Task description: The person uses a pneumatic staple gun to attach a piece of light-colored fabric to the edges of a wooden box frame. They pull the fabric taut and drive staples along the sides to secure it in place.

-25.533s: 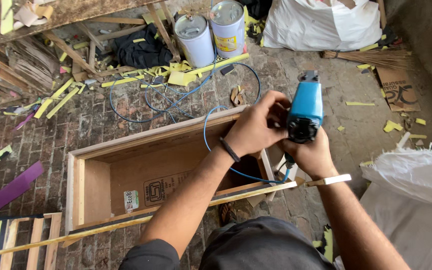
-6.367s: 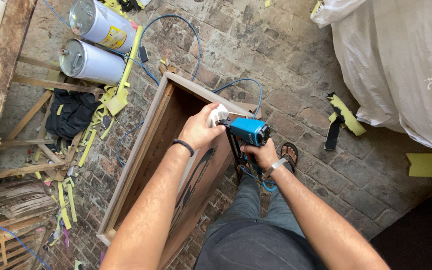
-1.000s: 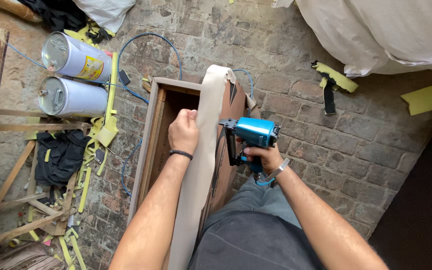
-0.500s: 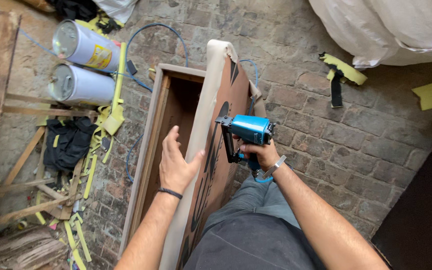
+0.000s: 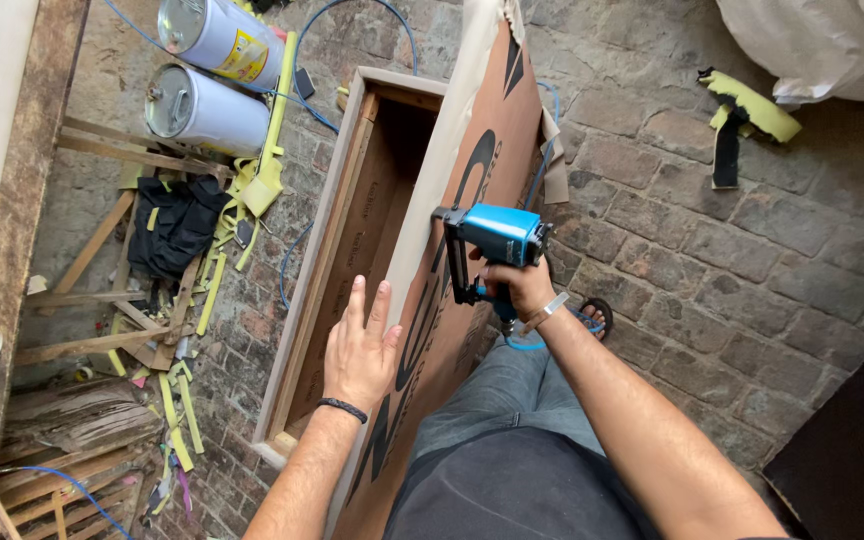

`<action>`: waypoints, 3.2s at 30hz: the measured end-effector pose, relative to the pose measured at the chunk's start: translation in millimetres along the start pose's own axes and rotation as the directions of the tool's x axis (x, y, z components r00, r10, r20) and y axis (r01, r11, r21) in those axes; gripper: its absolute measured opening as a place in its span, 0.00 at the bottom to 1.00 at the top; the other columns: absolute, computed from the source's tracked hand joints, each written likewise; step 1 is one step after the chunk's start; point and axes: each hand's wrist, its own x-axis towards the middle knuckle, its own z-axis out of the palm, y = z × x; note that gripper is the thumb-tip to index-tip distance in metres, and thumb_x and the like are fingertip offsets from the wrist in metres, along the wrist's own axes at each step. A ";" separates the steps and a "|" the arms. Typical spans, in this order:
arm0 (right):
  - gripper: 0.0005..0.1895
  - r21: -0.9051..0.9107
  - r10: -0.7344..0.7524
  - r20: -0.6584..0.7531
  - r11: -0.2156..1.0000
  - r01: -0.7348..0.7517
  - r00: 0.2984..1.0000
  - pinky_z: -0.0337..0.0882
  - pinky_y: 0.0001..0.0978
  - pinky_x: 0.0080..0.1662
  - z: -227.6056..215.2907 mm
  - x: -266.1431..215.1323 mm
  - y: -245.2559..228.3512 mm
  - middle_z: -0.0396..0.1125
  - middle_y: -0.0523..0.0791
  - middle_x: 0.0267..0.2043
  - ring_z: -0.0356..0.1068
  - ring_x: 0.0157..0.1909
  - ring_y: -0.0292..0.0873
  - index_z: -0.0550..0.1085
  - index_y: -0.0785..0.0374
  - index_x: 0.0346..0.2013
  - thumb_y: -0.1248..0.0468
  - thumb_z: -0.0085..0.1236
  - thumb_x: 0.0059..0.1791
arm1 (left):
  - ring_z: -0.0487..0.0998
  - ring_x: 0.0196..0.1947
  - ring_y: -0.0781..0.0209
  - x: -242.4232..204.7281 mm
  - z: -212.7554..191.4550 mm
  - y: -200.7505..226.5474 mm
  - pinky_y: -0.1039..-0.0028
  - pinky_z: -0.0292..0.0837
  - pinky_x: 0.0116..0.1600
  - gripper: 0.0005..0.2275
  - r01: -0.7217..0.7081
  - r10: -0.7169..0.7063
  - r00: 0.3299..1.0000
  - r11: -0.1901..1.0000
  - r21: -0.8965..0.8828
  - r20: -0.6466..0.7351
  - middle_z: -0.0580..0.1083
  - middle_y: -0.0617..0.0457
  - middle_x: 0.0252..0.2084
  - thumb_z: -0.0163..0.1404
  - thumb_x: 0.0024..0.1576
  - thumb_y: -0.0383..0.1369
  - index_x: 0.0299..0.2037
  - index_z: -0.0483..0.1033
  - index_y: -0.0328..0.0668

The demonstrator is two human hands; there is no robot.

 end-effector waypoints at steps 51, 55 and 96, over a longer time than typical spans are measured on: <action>0.11 0.103 0.034 -0.085 0.994 -0.025 0.996 0.67 0.33 0.25 144.7 -305.3 284.8 0.68 0.44 0.21 0.66 0.19 0.40 0.76 0.72 0.36 0.72 0.62 0.41 | 0.66 0.66 0.34 -416.8 36.2 -104.8 0.54 0.65 0.65 0.30 0.038 -0.039 0.999 0.979 -0.201 -0.001 0.53 0.39 0.77 0.45 0.63 0.33 0.76 0.47 0.60; 0.09 0.061 0.035 -0.088 0.998 -0.030 0.996 0.66 0.33 0.24 156.9 -327.7 301.8 0.67 0.45 0.19 0.66 0.18 0.41 0.75 0.75 0.34 0.73 0.63 0.41 | 0.67 0.66 0.36 -432.9 42.0 -110.7 0.54 0.65 0.65 0.30 0.050 -0.054 0.998 0.982 -0.181 -0.015 0.54 0.41 0.76 0.46 0.64 0.33 0.76 0.48 0.61; 0.13 0.055 0.104 -0.053 0.993 -0.101 0.993 0.64 0.31 0.26 250.6 -547.5 481.7 0.67 0.44 0.22 0.64 0.20 0.39 0.77 0.69 0.39 0.72 0.63 0.41 | 0.80 0.47 0.36 -679.1 54.4 -183.9 0.53 0.75 0.50 0.27 0.340 -0.251 0.923 0.886 -0.314 0.292 0.80 0.38 0.44 0.43 0.65 0.44 0.72 0.48 0.56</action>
